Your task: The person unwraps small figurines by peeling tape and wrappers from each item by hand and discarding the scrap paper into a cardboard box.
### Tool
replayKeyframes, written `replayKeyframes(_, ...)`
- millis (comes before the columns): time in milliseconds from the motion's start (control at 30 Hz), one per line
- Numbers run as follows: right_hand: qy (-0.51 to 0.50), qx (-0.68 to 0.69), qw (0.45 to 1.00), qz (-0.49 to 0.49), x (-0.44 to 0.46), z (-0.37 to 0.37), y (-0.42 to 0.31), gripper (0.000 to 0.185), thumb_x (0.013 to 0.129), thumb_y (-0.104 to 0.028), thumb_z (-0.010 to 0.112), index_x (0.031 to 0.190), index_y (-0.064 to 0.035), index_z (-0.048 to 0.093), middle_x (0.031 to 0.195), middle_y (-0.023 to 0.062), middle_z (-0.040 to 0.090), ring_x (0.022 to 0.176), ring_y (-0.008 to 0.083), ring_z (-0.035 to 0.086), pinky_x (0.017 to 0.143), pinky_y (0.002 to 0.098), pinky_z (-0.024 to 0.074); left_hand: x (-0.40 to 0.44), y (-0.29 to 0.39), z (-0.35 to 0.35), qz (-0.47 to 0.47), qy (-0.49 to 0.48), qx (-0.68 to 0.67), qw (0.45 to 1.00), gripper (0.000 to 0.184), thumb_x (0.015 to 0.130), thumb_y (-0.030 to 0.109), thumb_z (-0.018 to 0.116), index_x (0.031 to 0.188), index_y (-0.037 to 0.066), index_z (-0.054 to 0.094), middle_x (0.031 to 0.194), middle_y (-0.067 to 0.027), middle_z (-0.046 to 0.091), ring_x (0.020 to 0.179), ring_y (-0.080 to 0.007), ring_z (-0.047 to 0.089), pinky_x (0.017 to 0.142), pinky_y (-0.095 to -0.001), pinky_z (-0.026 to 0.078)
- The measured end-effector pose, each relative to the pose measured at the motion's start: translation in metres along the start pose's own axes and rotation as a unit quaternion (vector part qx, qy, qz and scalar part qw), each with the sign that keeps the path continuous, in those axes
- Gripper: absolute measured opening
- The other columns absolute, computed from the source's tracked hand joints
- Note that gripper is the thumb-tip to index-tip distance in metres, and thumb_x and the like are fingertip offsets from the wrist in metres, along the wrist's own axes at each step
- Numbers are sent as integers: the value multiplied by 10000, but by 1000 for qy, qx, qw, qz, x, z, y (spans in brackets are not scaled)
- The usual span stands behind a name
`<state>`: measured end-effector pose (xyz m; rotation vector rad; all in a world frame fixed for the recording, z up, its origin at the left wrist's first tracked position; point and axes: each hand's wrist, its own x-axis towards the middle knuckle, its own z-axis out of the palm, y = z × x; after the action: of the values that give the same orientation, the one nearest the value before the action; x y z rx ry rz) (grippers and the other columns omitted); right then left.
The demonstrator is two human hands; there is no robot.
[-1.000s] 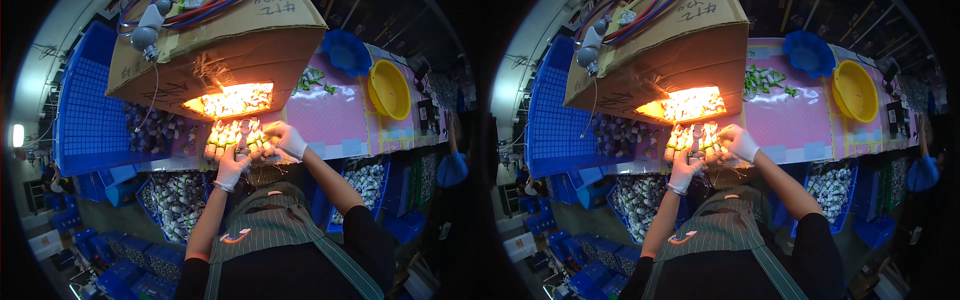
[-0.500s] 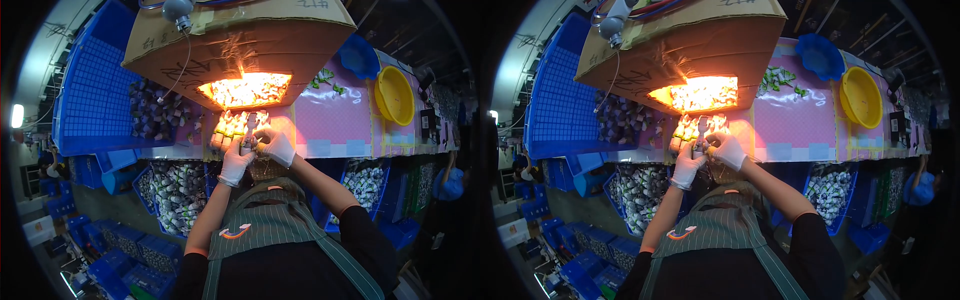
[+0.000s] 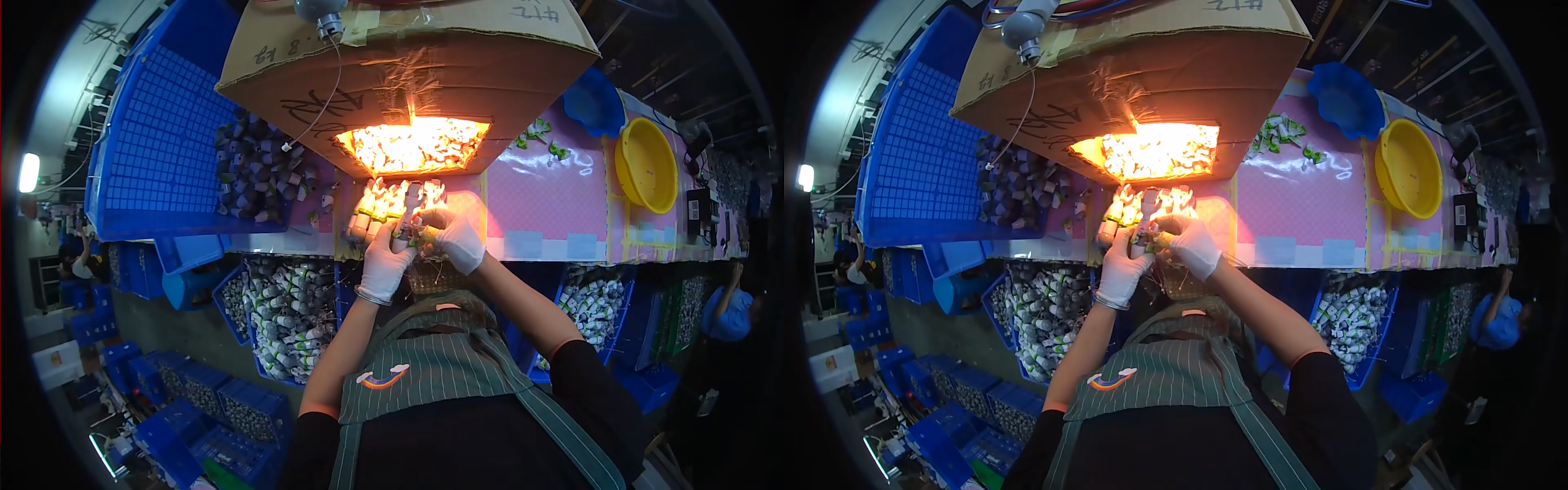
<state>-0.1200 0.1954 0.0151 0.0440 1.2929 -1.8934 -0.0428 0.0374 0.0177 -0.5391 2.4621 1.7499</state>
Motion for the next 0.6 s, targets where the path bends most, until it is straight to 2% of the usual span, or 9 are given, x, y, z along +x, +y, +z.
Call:
replayKeyframes(100,14,-18,1000,-8,1,6,0,292,903,-174,693,1108,11,597,957,67,658,651,73,569,552,210,455,-3,10,0,26,15,-40,999,489,765,132,762,1206,22,582,970,-82,683,889,-141,640,804,-309,523)
replayKeyframes(200,2,-24,1000,-18,5,2,9,260,897,-179,699,1051,10,608,928,61,656,673,72,570,570,212,459,-2,3,-1,47,14,52,997,486,773,159,766,1204,19,591,990,-110,686,913,-164,642,826,-318,511)
replayKeyframes(267,-11,-25,999,-21,3,8,7,239,894,-178,700,1016,10,614,910,60,655,691,78,578,587,217,469,-5,7,-5,64,-38,48,996,469,798,185,757,1205,19,593,985,-124,679,904,-182,648,809,-325,509)
replayKeyframes(367,44,-21,998,-47,-3,19,17,223,882,-175,701,986,1,614,872,58,644,726,99,589,623,231,482,-9,16,-12,36,-86,46,995,409,833,201,731,1174,15,601,979,-126,675,906,-181,648,799,-333,507)
replayKeyframes(433,85,-177,973,-119,2,21,31,235,877,-178,698,1001,-5,600,861,64,634,752,122,599,654,252,493,-11,2,-13,18,-88,37,995,355,855,199,710,1143,17,610,962,-131,669,885,-186,649,785,-331,507)
replayKeyframes(467,82,-177,973,-119,-1,23,27,235,877,-178,698,1001,-5,600,861,64,634,752,122,599,654,252,493,-12,-4,-14,3,-92,28,995,304,877,197,690,1112,18,618,945,-136,663,865,-191,651,772,-329,508)
replayKeyframes(533,24,-91,994,-46,-11,28,16,273,868,-222,716,985,-14,584,827,51,614,682,104,574,587,232,460,-19,-9,-17,26,-81,51,995,290,883,233,685,1084,37,610,921,-135,653,847,-236,655,757,-353,511)
replayKeyframes(567,-28,-98,994,30,0,13,24,363,903,-389,660,944,-38,576,769,36,588,574,84,530,486,214,406,-21,-9,-20,49,-70,74,994,282,889,268,681,1056,55,602,897,-134,642,828,-281,659,742,-377,515)
replayKeyframes(600,-30,-98,994,31,3,-3,31,363,903,-389,660,944,-38,576,769,36,588,574,84,530,486,214,406,-22,-9,-24,48,-68,74,994,282,889,268,681,1056,55,602,897,-134,642,828,-281,659,742,-377,515)
